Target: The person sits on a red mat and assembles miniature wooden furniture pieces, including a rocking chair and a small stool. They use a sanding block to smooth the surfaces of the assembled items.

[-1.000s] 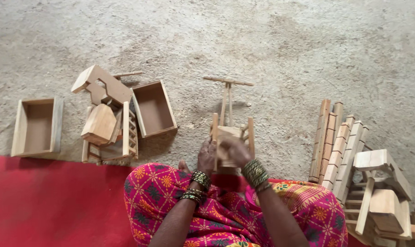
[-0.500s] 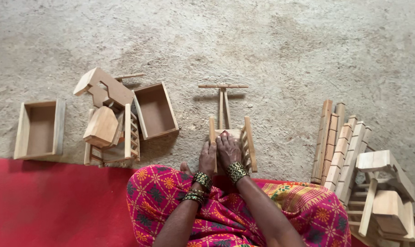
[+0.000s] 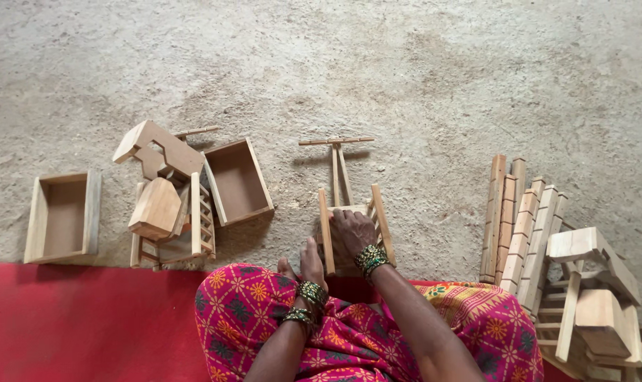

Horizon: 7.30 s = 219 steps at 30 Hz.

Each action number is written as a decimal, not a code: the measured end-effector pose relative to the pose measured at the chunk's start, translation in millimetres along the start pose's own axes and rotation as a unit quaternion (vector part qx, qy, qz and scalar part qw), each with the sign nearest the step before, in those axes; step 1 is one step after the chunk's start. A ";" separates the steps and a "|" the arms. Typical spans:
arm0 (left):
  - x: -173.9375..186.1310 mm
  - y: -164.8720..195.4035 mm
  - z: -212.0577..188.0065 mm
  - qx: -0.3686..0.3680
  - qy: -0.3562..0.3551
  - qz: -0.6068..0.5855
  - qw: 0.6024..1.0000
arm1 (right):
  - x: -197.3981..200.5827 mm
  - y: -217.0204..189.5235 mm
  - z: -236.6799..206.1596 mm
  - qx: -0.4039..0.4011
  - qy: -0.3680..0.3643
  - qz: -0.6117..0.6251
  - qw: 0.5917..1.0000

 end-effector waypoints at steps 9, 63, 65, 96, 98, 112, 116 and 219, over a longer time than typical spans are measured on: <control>-12.2 -31.8 -8.9 0.109 -0.063 -0.049 0.991 | -4.7 10.4 45.0 -0.055 -0.093 -0.030 0.994; -78.9 86.7 -70.5 -0.443 -0.315 0.305 0.782 | 100.3 22.7 -31.4 -0.059 0.095 0.189 0.976; -83.1 86.9 -78.1 -0.452 -0.329 0.326 0.762 | 101.0 29.3 -30.4 -0.076 0.092 0.195 0.973; -83.8 62.9 -63.9 -0.433 -0.298 0.403 0.749 | 107.7 42.6 -106.0 -0.048 0.054 0.055 0.996; -83.5 59.2 -61.6 -0.412 -0.306 0.400 0.760 | 121.0 46.9 -107.8 -0.054 0.028 0.060 0.996; -82.6 45.0 -56.8 -0.413 -0.304 0.437 0.739 | 155.9 177.4 -58.8 -0.242 0.021 0.324 0.914; -79.5 46.2 -57.4 -0.394 -0.303 0.437 0.750 | 117.2 175.1 0.2 -0.221 0.044 0.289 0.930; -56.1 -14.1 -6.6 0.080 -0.202 -0.133 0.967 | 28.4 37.1 -94.7 -0.041 0.080 0.162 0.983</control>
Point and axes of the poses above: each hand's wrist, its own z-axis towards the middle knuckle, its own x-axis out of the back of the hand, y = z × x, the point moved 9 cm from there along z, towards the middle knuckle, and after that the axes turned 13 degrees about -x, right-handed, at the moved point
